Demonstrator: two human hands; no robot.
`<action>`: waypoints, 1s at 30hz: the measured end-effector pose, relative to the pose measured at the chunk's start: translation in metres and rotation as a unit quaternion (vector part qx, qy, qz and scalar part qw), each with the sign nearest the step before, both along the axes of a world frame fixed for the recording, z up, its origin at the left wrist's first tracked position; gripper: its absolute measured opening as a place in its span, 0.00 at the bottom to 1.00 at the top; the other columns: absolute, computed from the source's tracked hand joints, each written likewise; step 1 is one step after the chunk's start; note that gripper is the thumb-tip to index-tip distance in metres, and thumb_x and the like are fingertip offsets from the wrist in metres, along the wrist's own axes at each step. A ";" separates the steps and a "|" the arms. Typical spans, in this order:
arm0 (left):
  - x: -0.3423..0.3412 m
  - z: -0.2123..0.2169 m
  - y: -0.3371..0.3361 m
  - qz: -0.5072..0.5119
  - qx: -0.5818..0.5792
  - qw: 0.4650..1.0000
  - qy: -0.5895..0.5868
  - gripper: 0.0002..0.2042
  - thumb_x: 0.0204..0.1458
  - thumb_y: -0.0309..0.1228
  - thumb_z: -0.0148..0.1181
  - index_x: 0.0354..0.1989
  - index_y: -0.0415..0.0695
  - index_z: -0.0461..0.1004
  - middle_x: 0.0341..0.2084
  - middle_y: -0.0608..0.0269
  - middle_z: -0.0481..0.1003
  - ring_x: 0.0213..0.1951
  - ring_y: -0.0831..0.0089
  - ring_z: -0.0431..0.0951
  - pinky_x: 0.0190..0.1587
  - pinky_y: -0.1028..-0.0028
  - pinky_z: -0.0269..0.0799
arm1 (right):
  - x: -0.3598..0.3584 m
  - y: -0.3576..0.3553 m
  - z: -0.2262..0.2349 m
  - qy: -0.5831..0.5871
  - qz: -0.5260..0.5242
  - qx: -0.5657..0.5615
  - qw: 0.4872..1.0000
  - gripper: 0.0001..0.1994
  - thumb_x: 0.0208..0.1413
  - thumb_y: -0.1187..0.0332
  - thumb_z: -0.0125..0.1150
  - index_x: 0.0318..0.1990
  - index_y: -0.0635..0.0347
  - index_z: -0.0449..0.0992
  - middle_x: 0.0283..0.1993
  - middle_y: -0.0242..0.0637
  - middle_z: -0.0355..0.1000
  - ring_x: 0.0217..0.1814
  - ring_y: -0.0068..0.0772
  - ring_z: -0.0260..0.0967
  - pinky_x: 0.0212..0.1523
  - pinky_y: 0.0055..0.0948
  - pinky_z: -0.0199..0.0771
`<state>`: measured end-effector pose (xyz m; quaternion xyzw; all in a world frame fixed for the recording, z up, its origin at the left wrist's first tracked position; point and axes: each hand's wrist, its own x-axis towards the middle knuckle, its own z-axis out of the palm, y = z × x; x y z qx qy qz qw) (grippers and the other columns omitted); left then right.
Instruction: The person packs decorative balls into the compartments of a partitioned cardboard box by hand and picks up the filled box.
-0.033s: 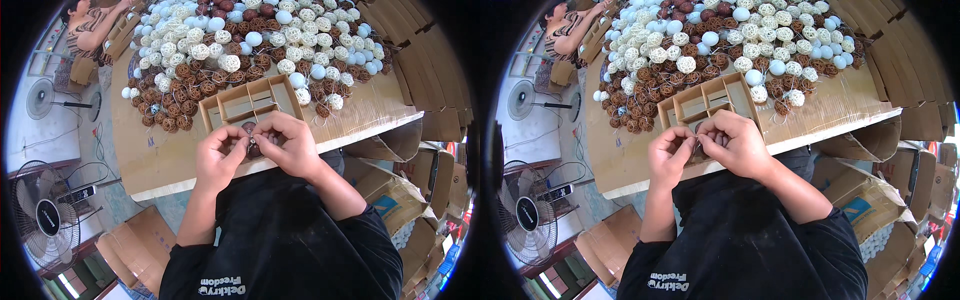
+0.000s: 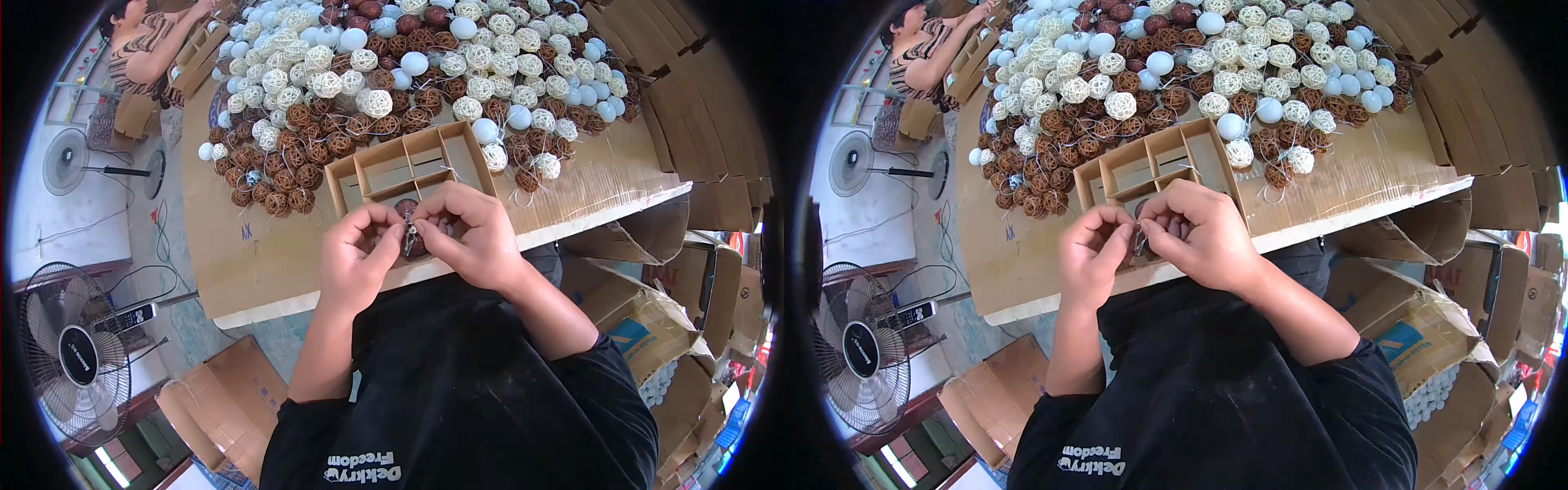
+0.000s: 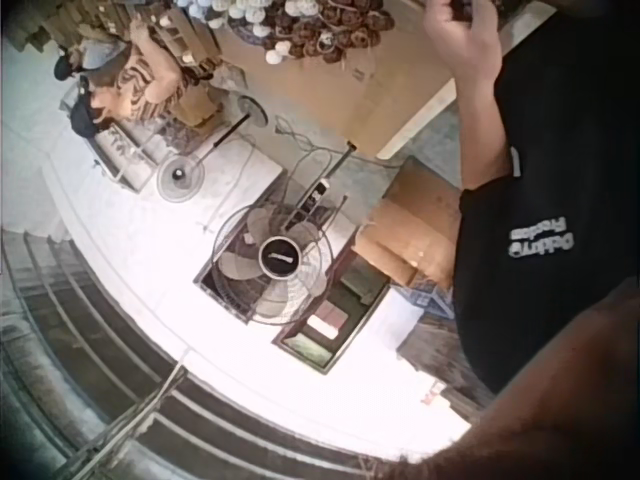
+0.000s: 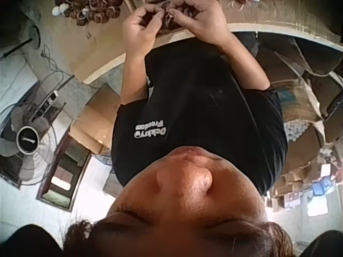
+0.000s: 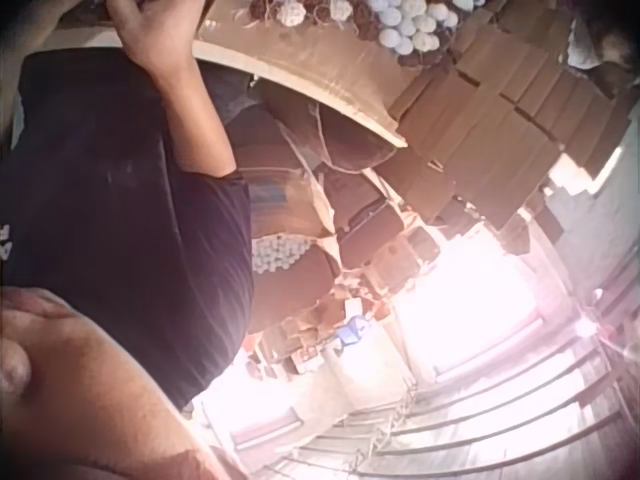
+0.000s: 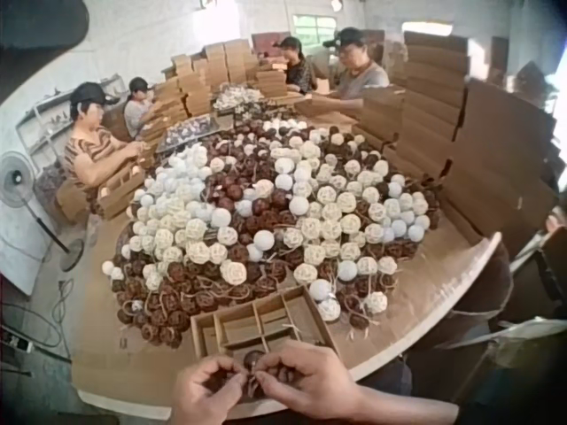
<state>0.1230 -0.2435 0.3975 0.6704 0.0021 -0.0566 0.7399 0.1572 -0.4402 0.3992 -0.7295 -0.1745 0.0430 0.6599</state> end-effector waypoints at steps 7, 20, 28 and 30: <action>0.002 -0.001 0.005 -0.007 -0.044 0.999 0.005 0.05 0.63 0.23 0.64 0.43 0.34 0.77 0.35 0.70 0.78 0.35 0.87 0.75 0.38 0.84 0.72 | 0.001 -0.001 0.002 0.026 0.008 -0.001 1.000 0.04 0.60 0.74 0.68 0.39 0.64 0.82 0.32 0.28 0.72 0.30 0.14 0.66 0.32 0.20 0.70; 0.001 0.001 0.003 -0.015 0.046 0.999 -0.007 0.04 0.61 0.23 0.64 0.40 0.37 0.78 0.31 0.73 0.77 0.32 0.89 0.74 0.34 0.84 0.70 | 0.005 -0.008 0.002 0.253 0.125 0.115 0.953 0.07 0.65 0.70 0.64 0.41 0.67 0.80 0.33 0.24 0.72 0.33 0.12 0.63 0.35 0.19 0.68; 0.003 0.003 0.005 0.011 -0.039 0.999 0.016 0.03 0.62 0.20 0.61 0.42 0.36 0.75 0.32 0.71 0.76 0.31 0.88 0.73 0.33 0.84 0.69 | 0.015 -0.017 -0.003 0.294 0.191 0.179 0.919 0.08 0.66 0.68 0.59 0.39 0.66 0.77 0.32 0.28 0.71 0.30 0.17 0.65 0.32 0.21 0.65; 0.003 0.002 0.006 0.016 -0.058 0.998 0.017 0.03 0.62 0.20 0.61 0.42 0.36 0.75 0.33 0.70 0.76 0.32 0.87 0.73 0.35 0.83 0.69 | 0.014 -0.015 -0.005 0.306 0.153 0.190 0.920 0.07 0.66 0.69 0.60 0.38 0.65 0.77 0.31 0.24 0.70 0.29 0.13 0.63 0.31 0.19 0.64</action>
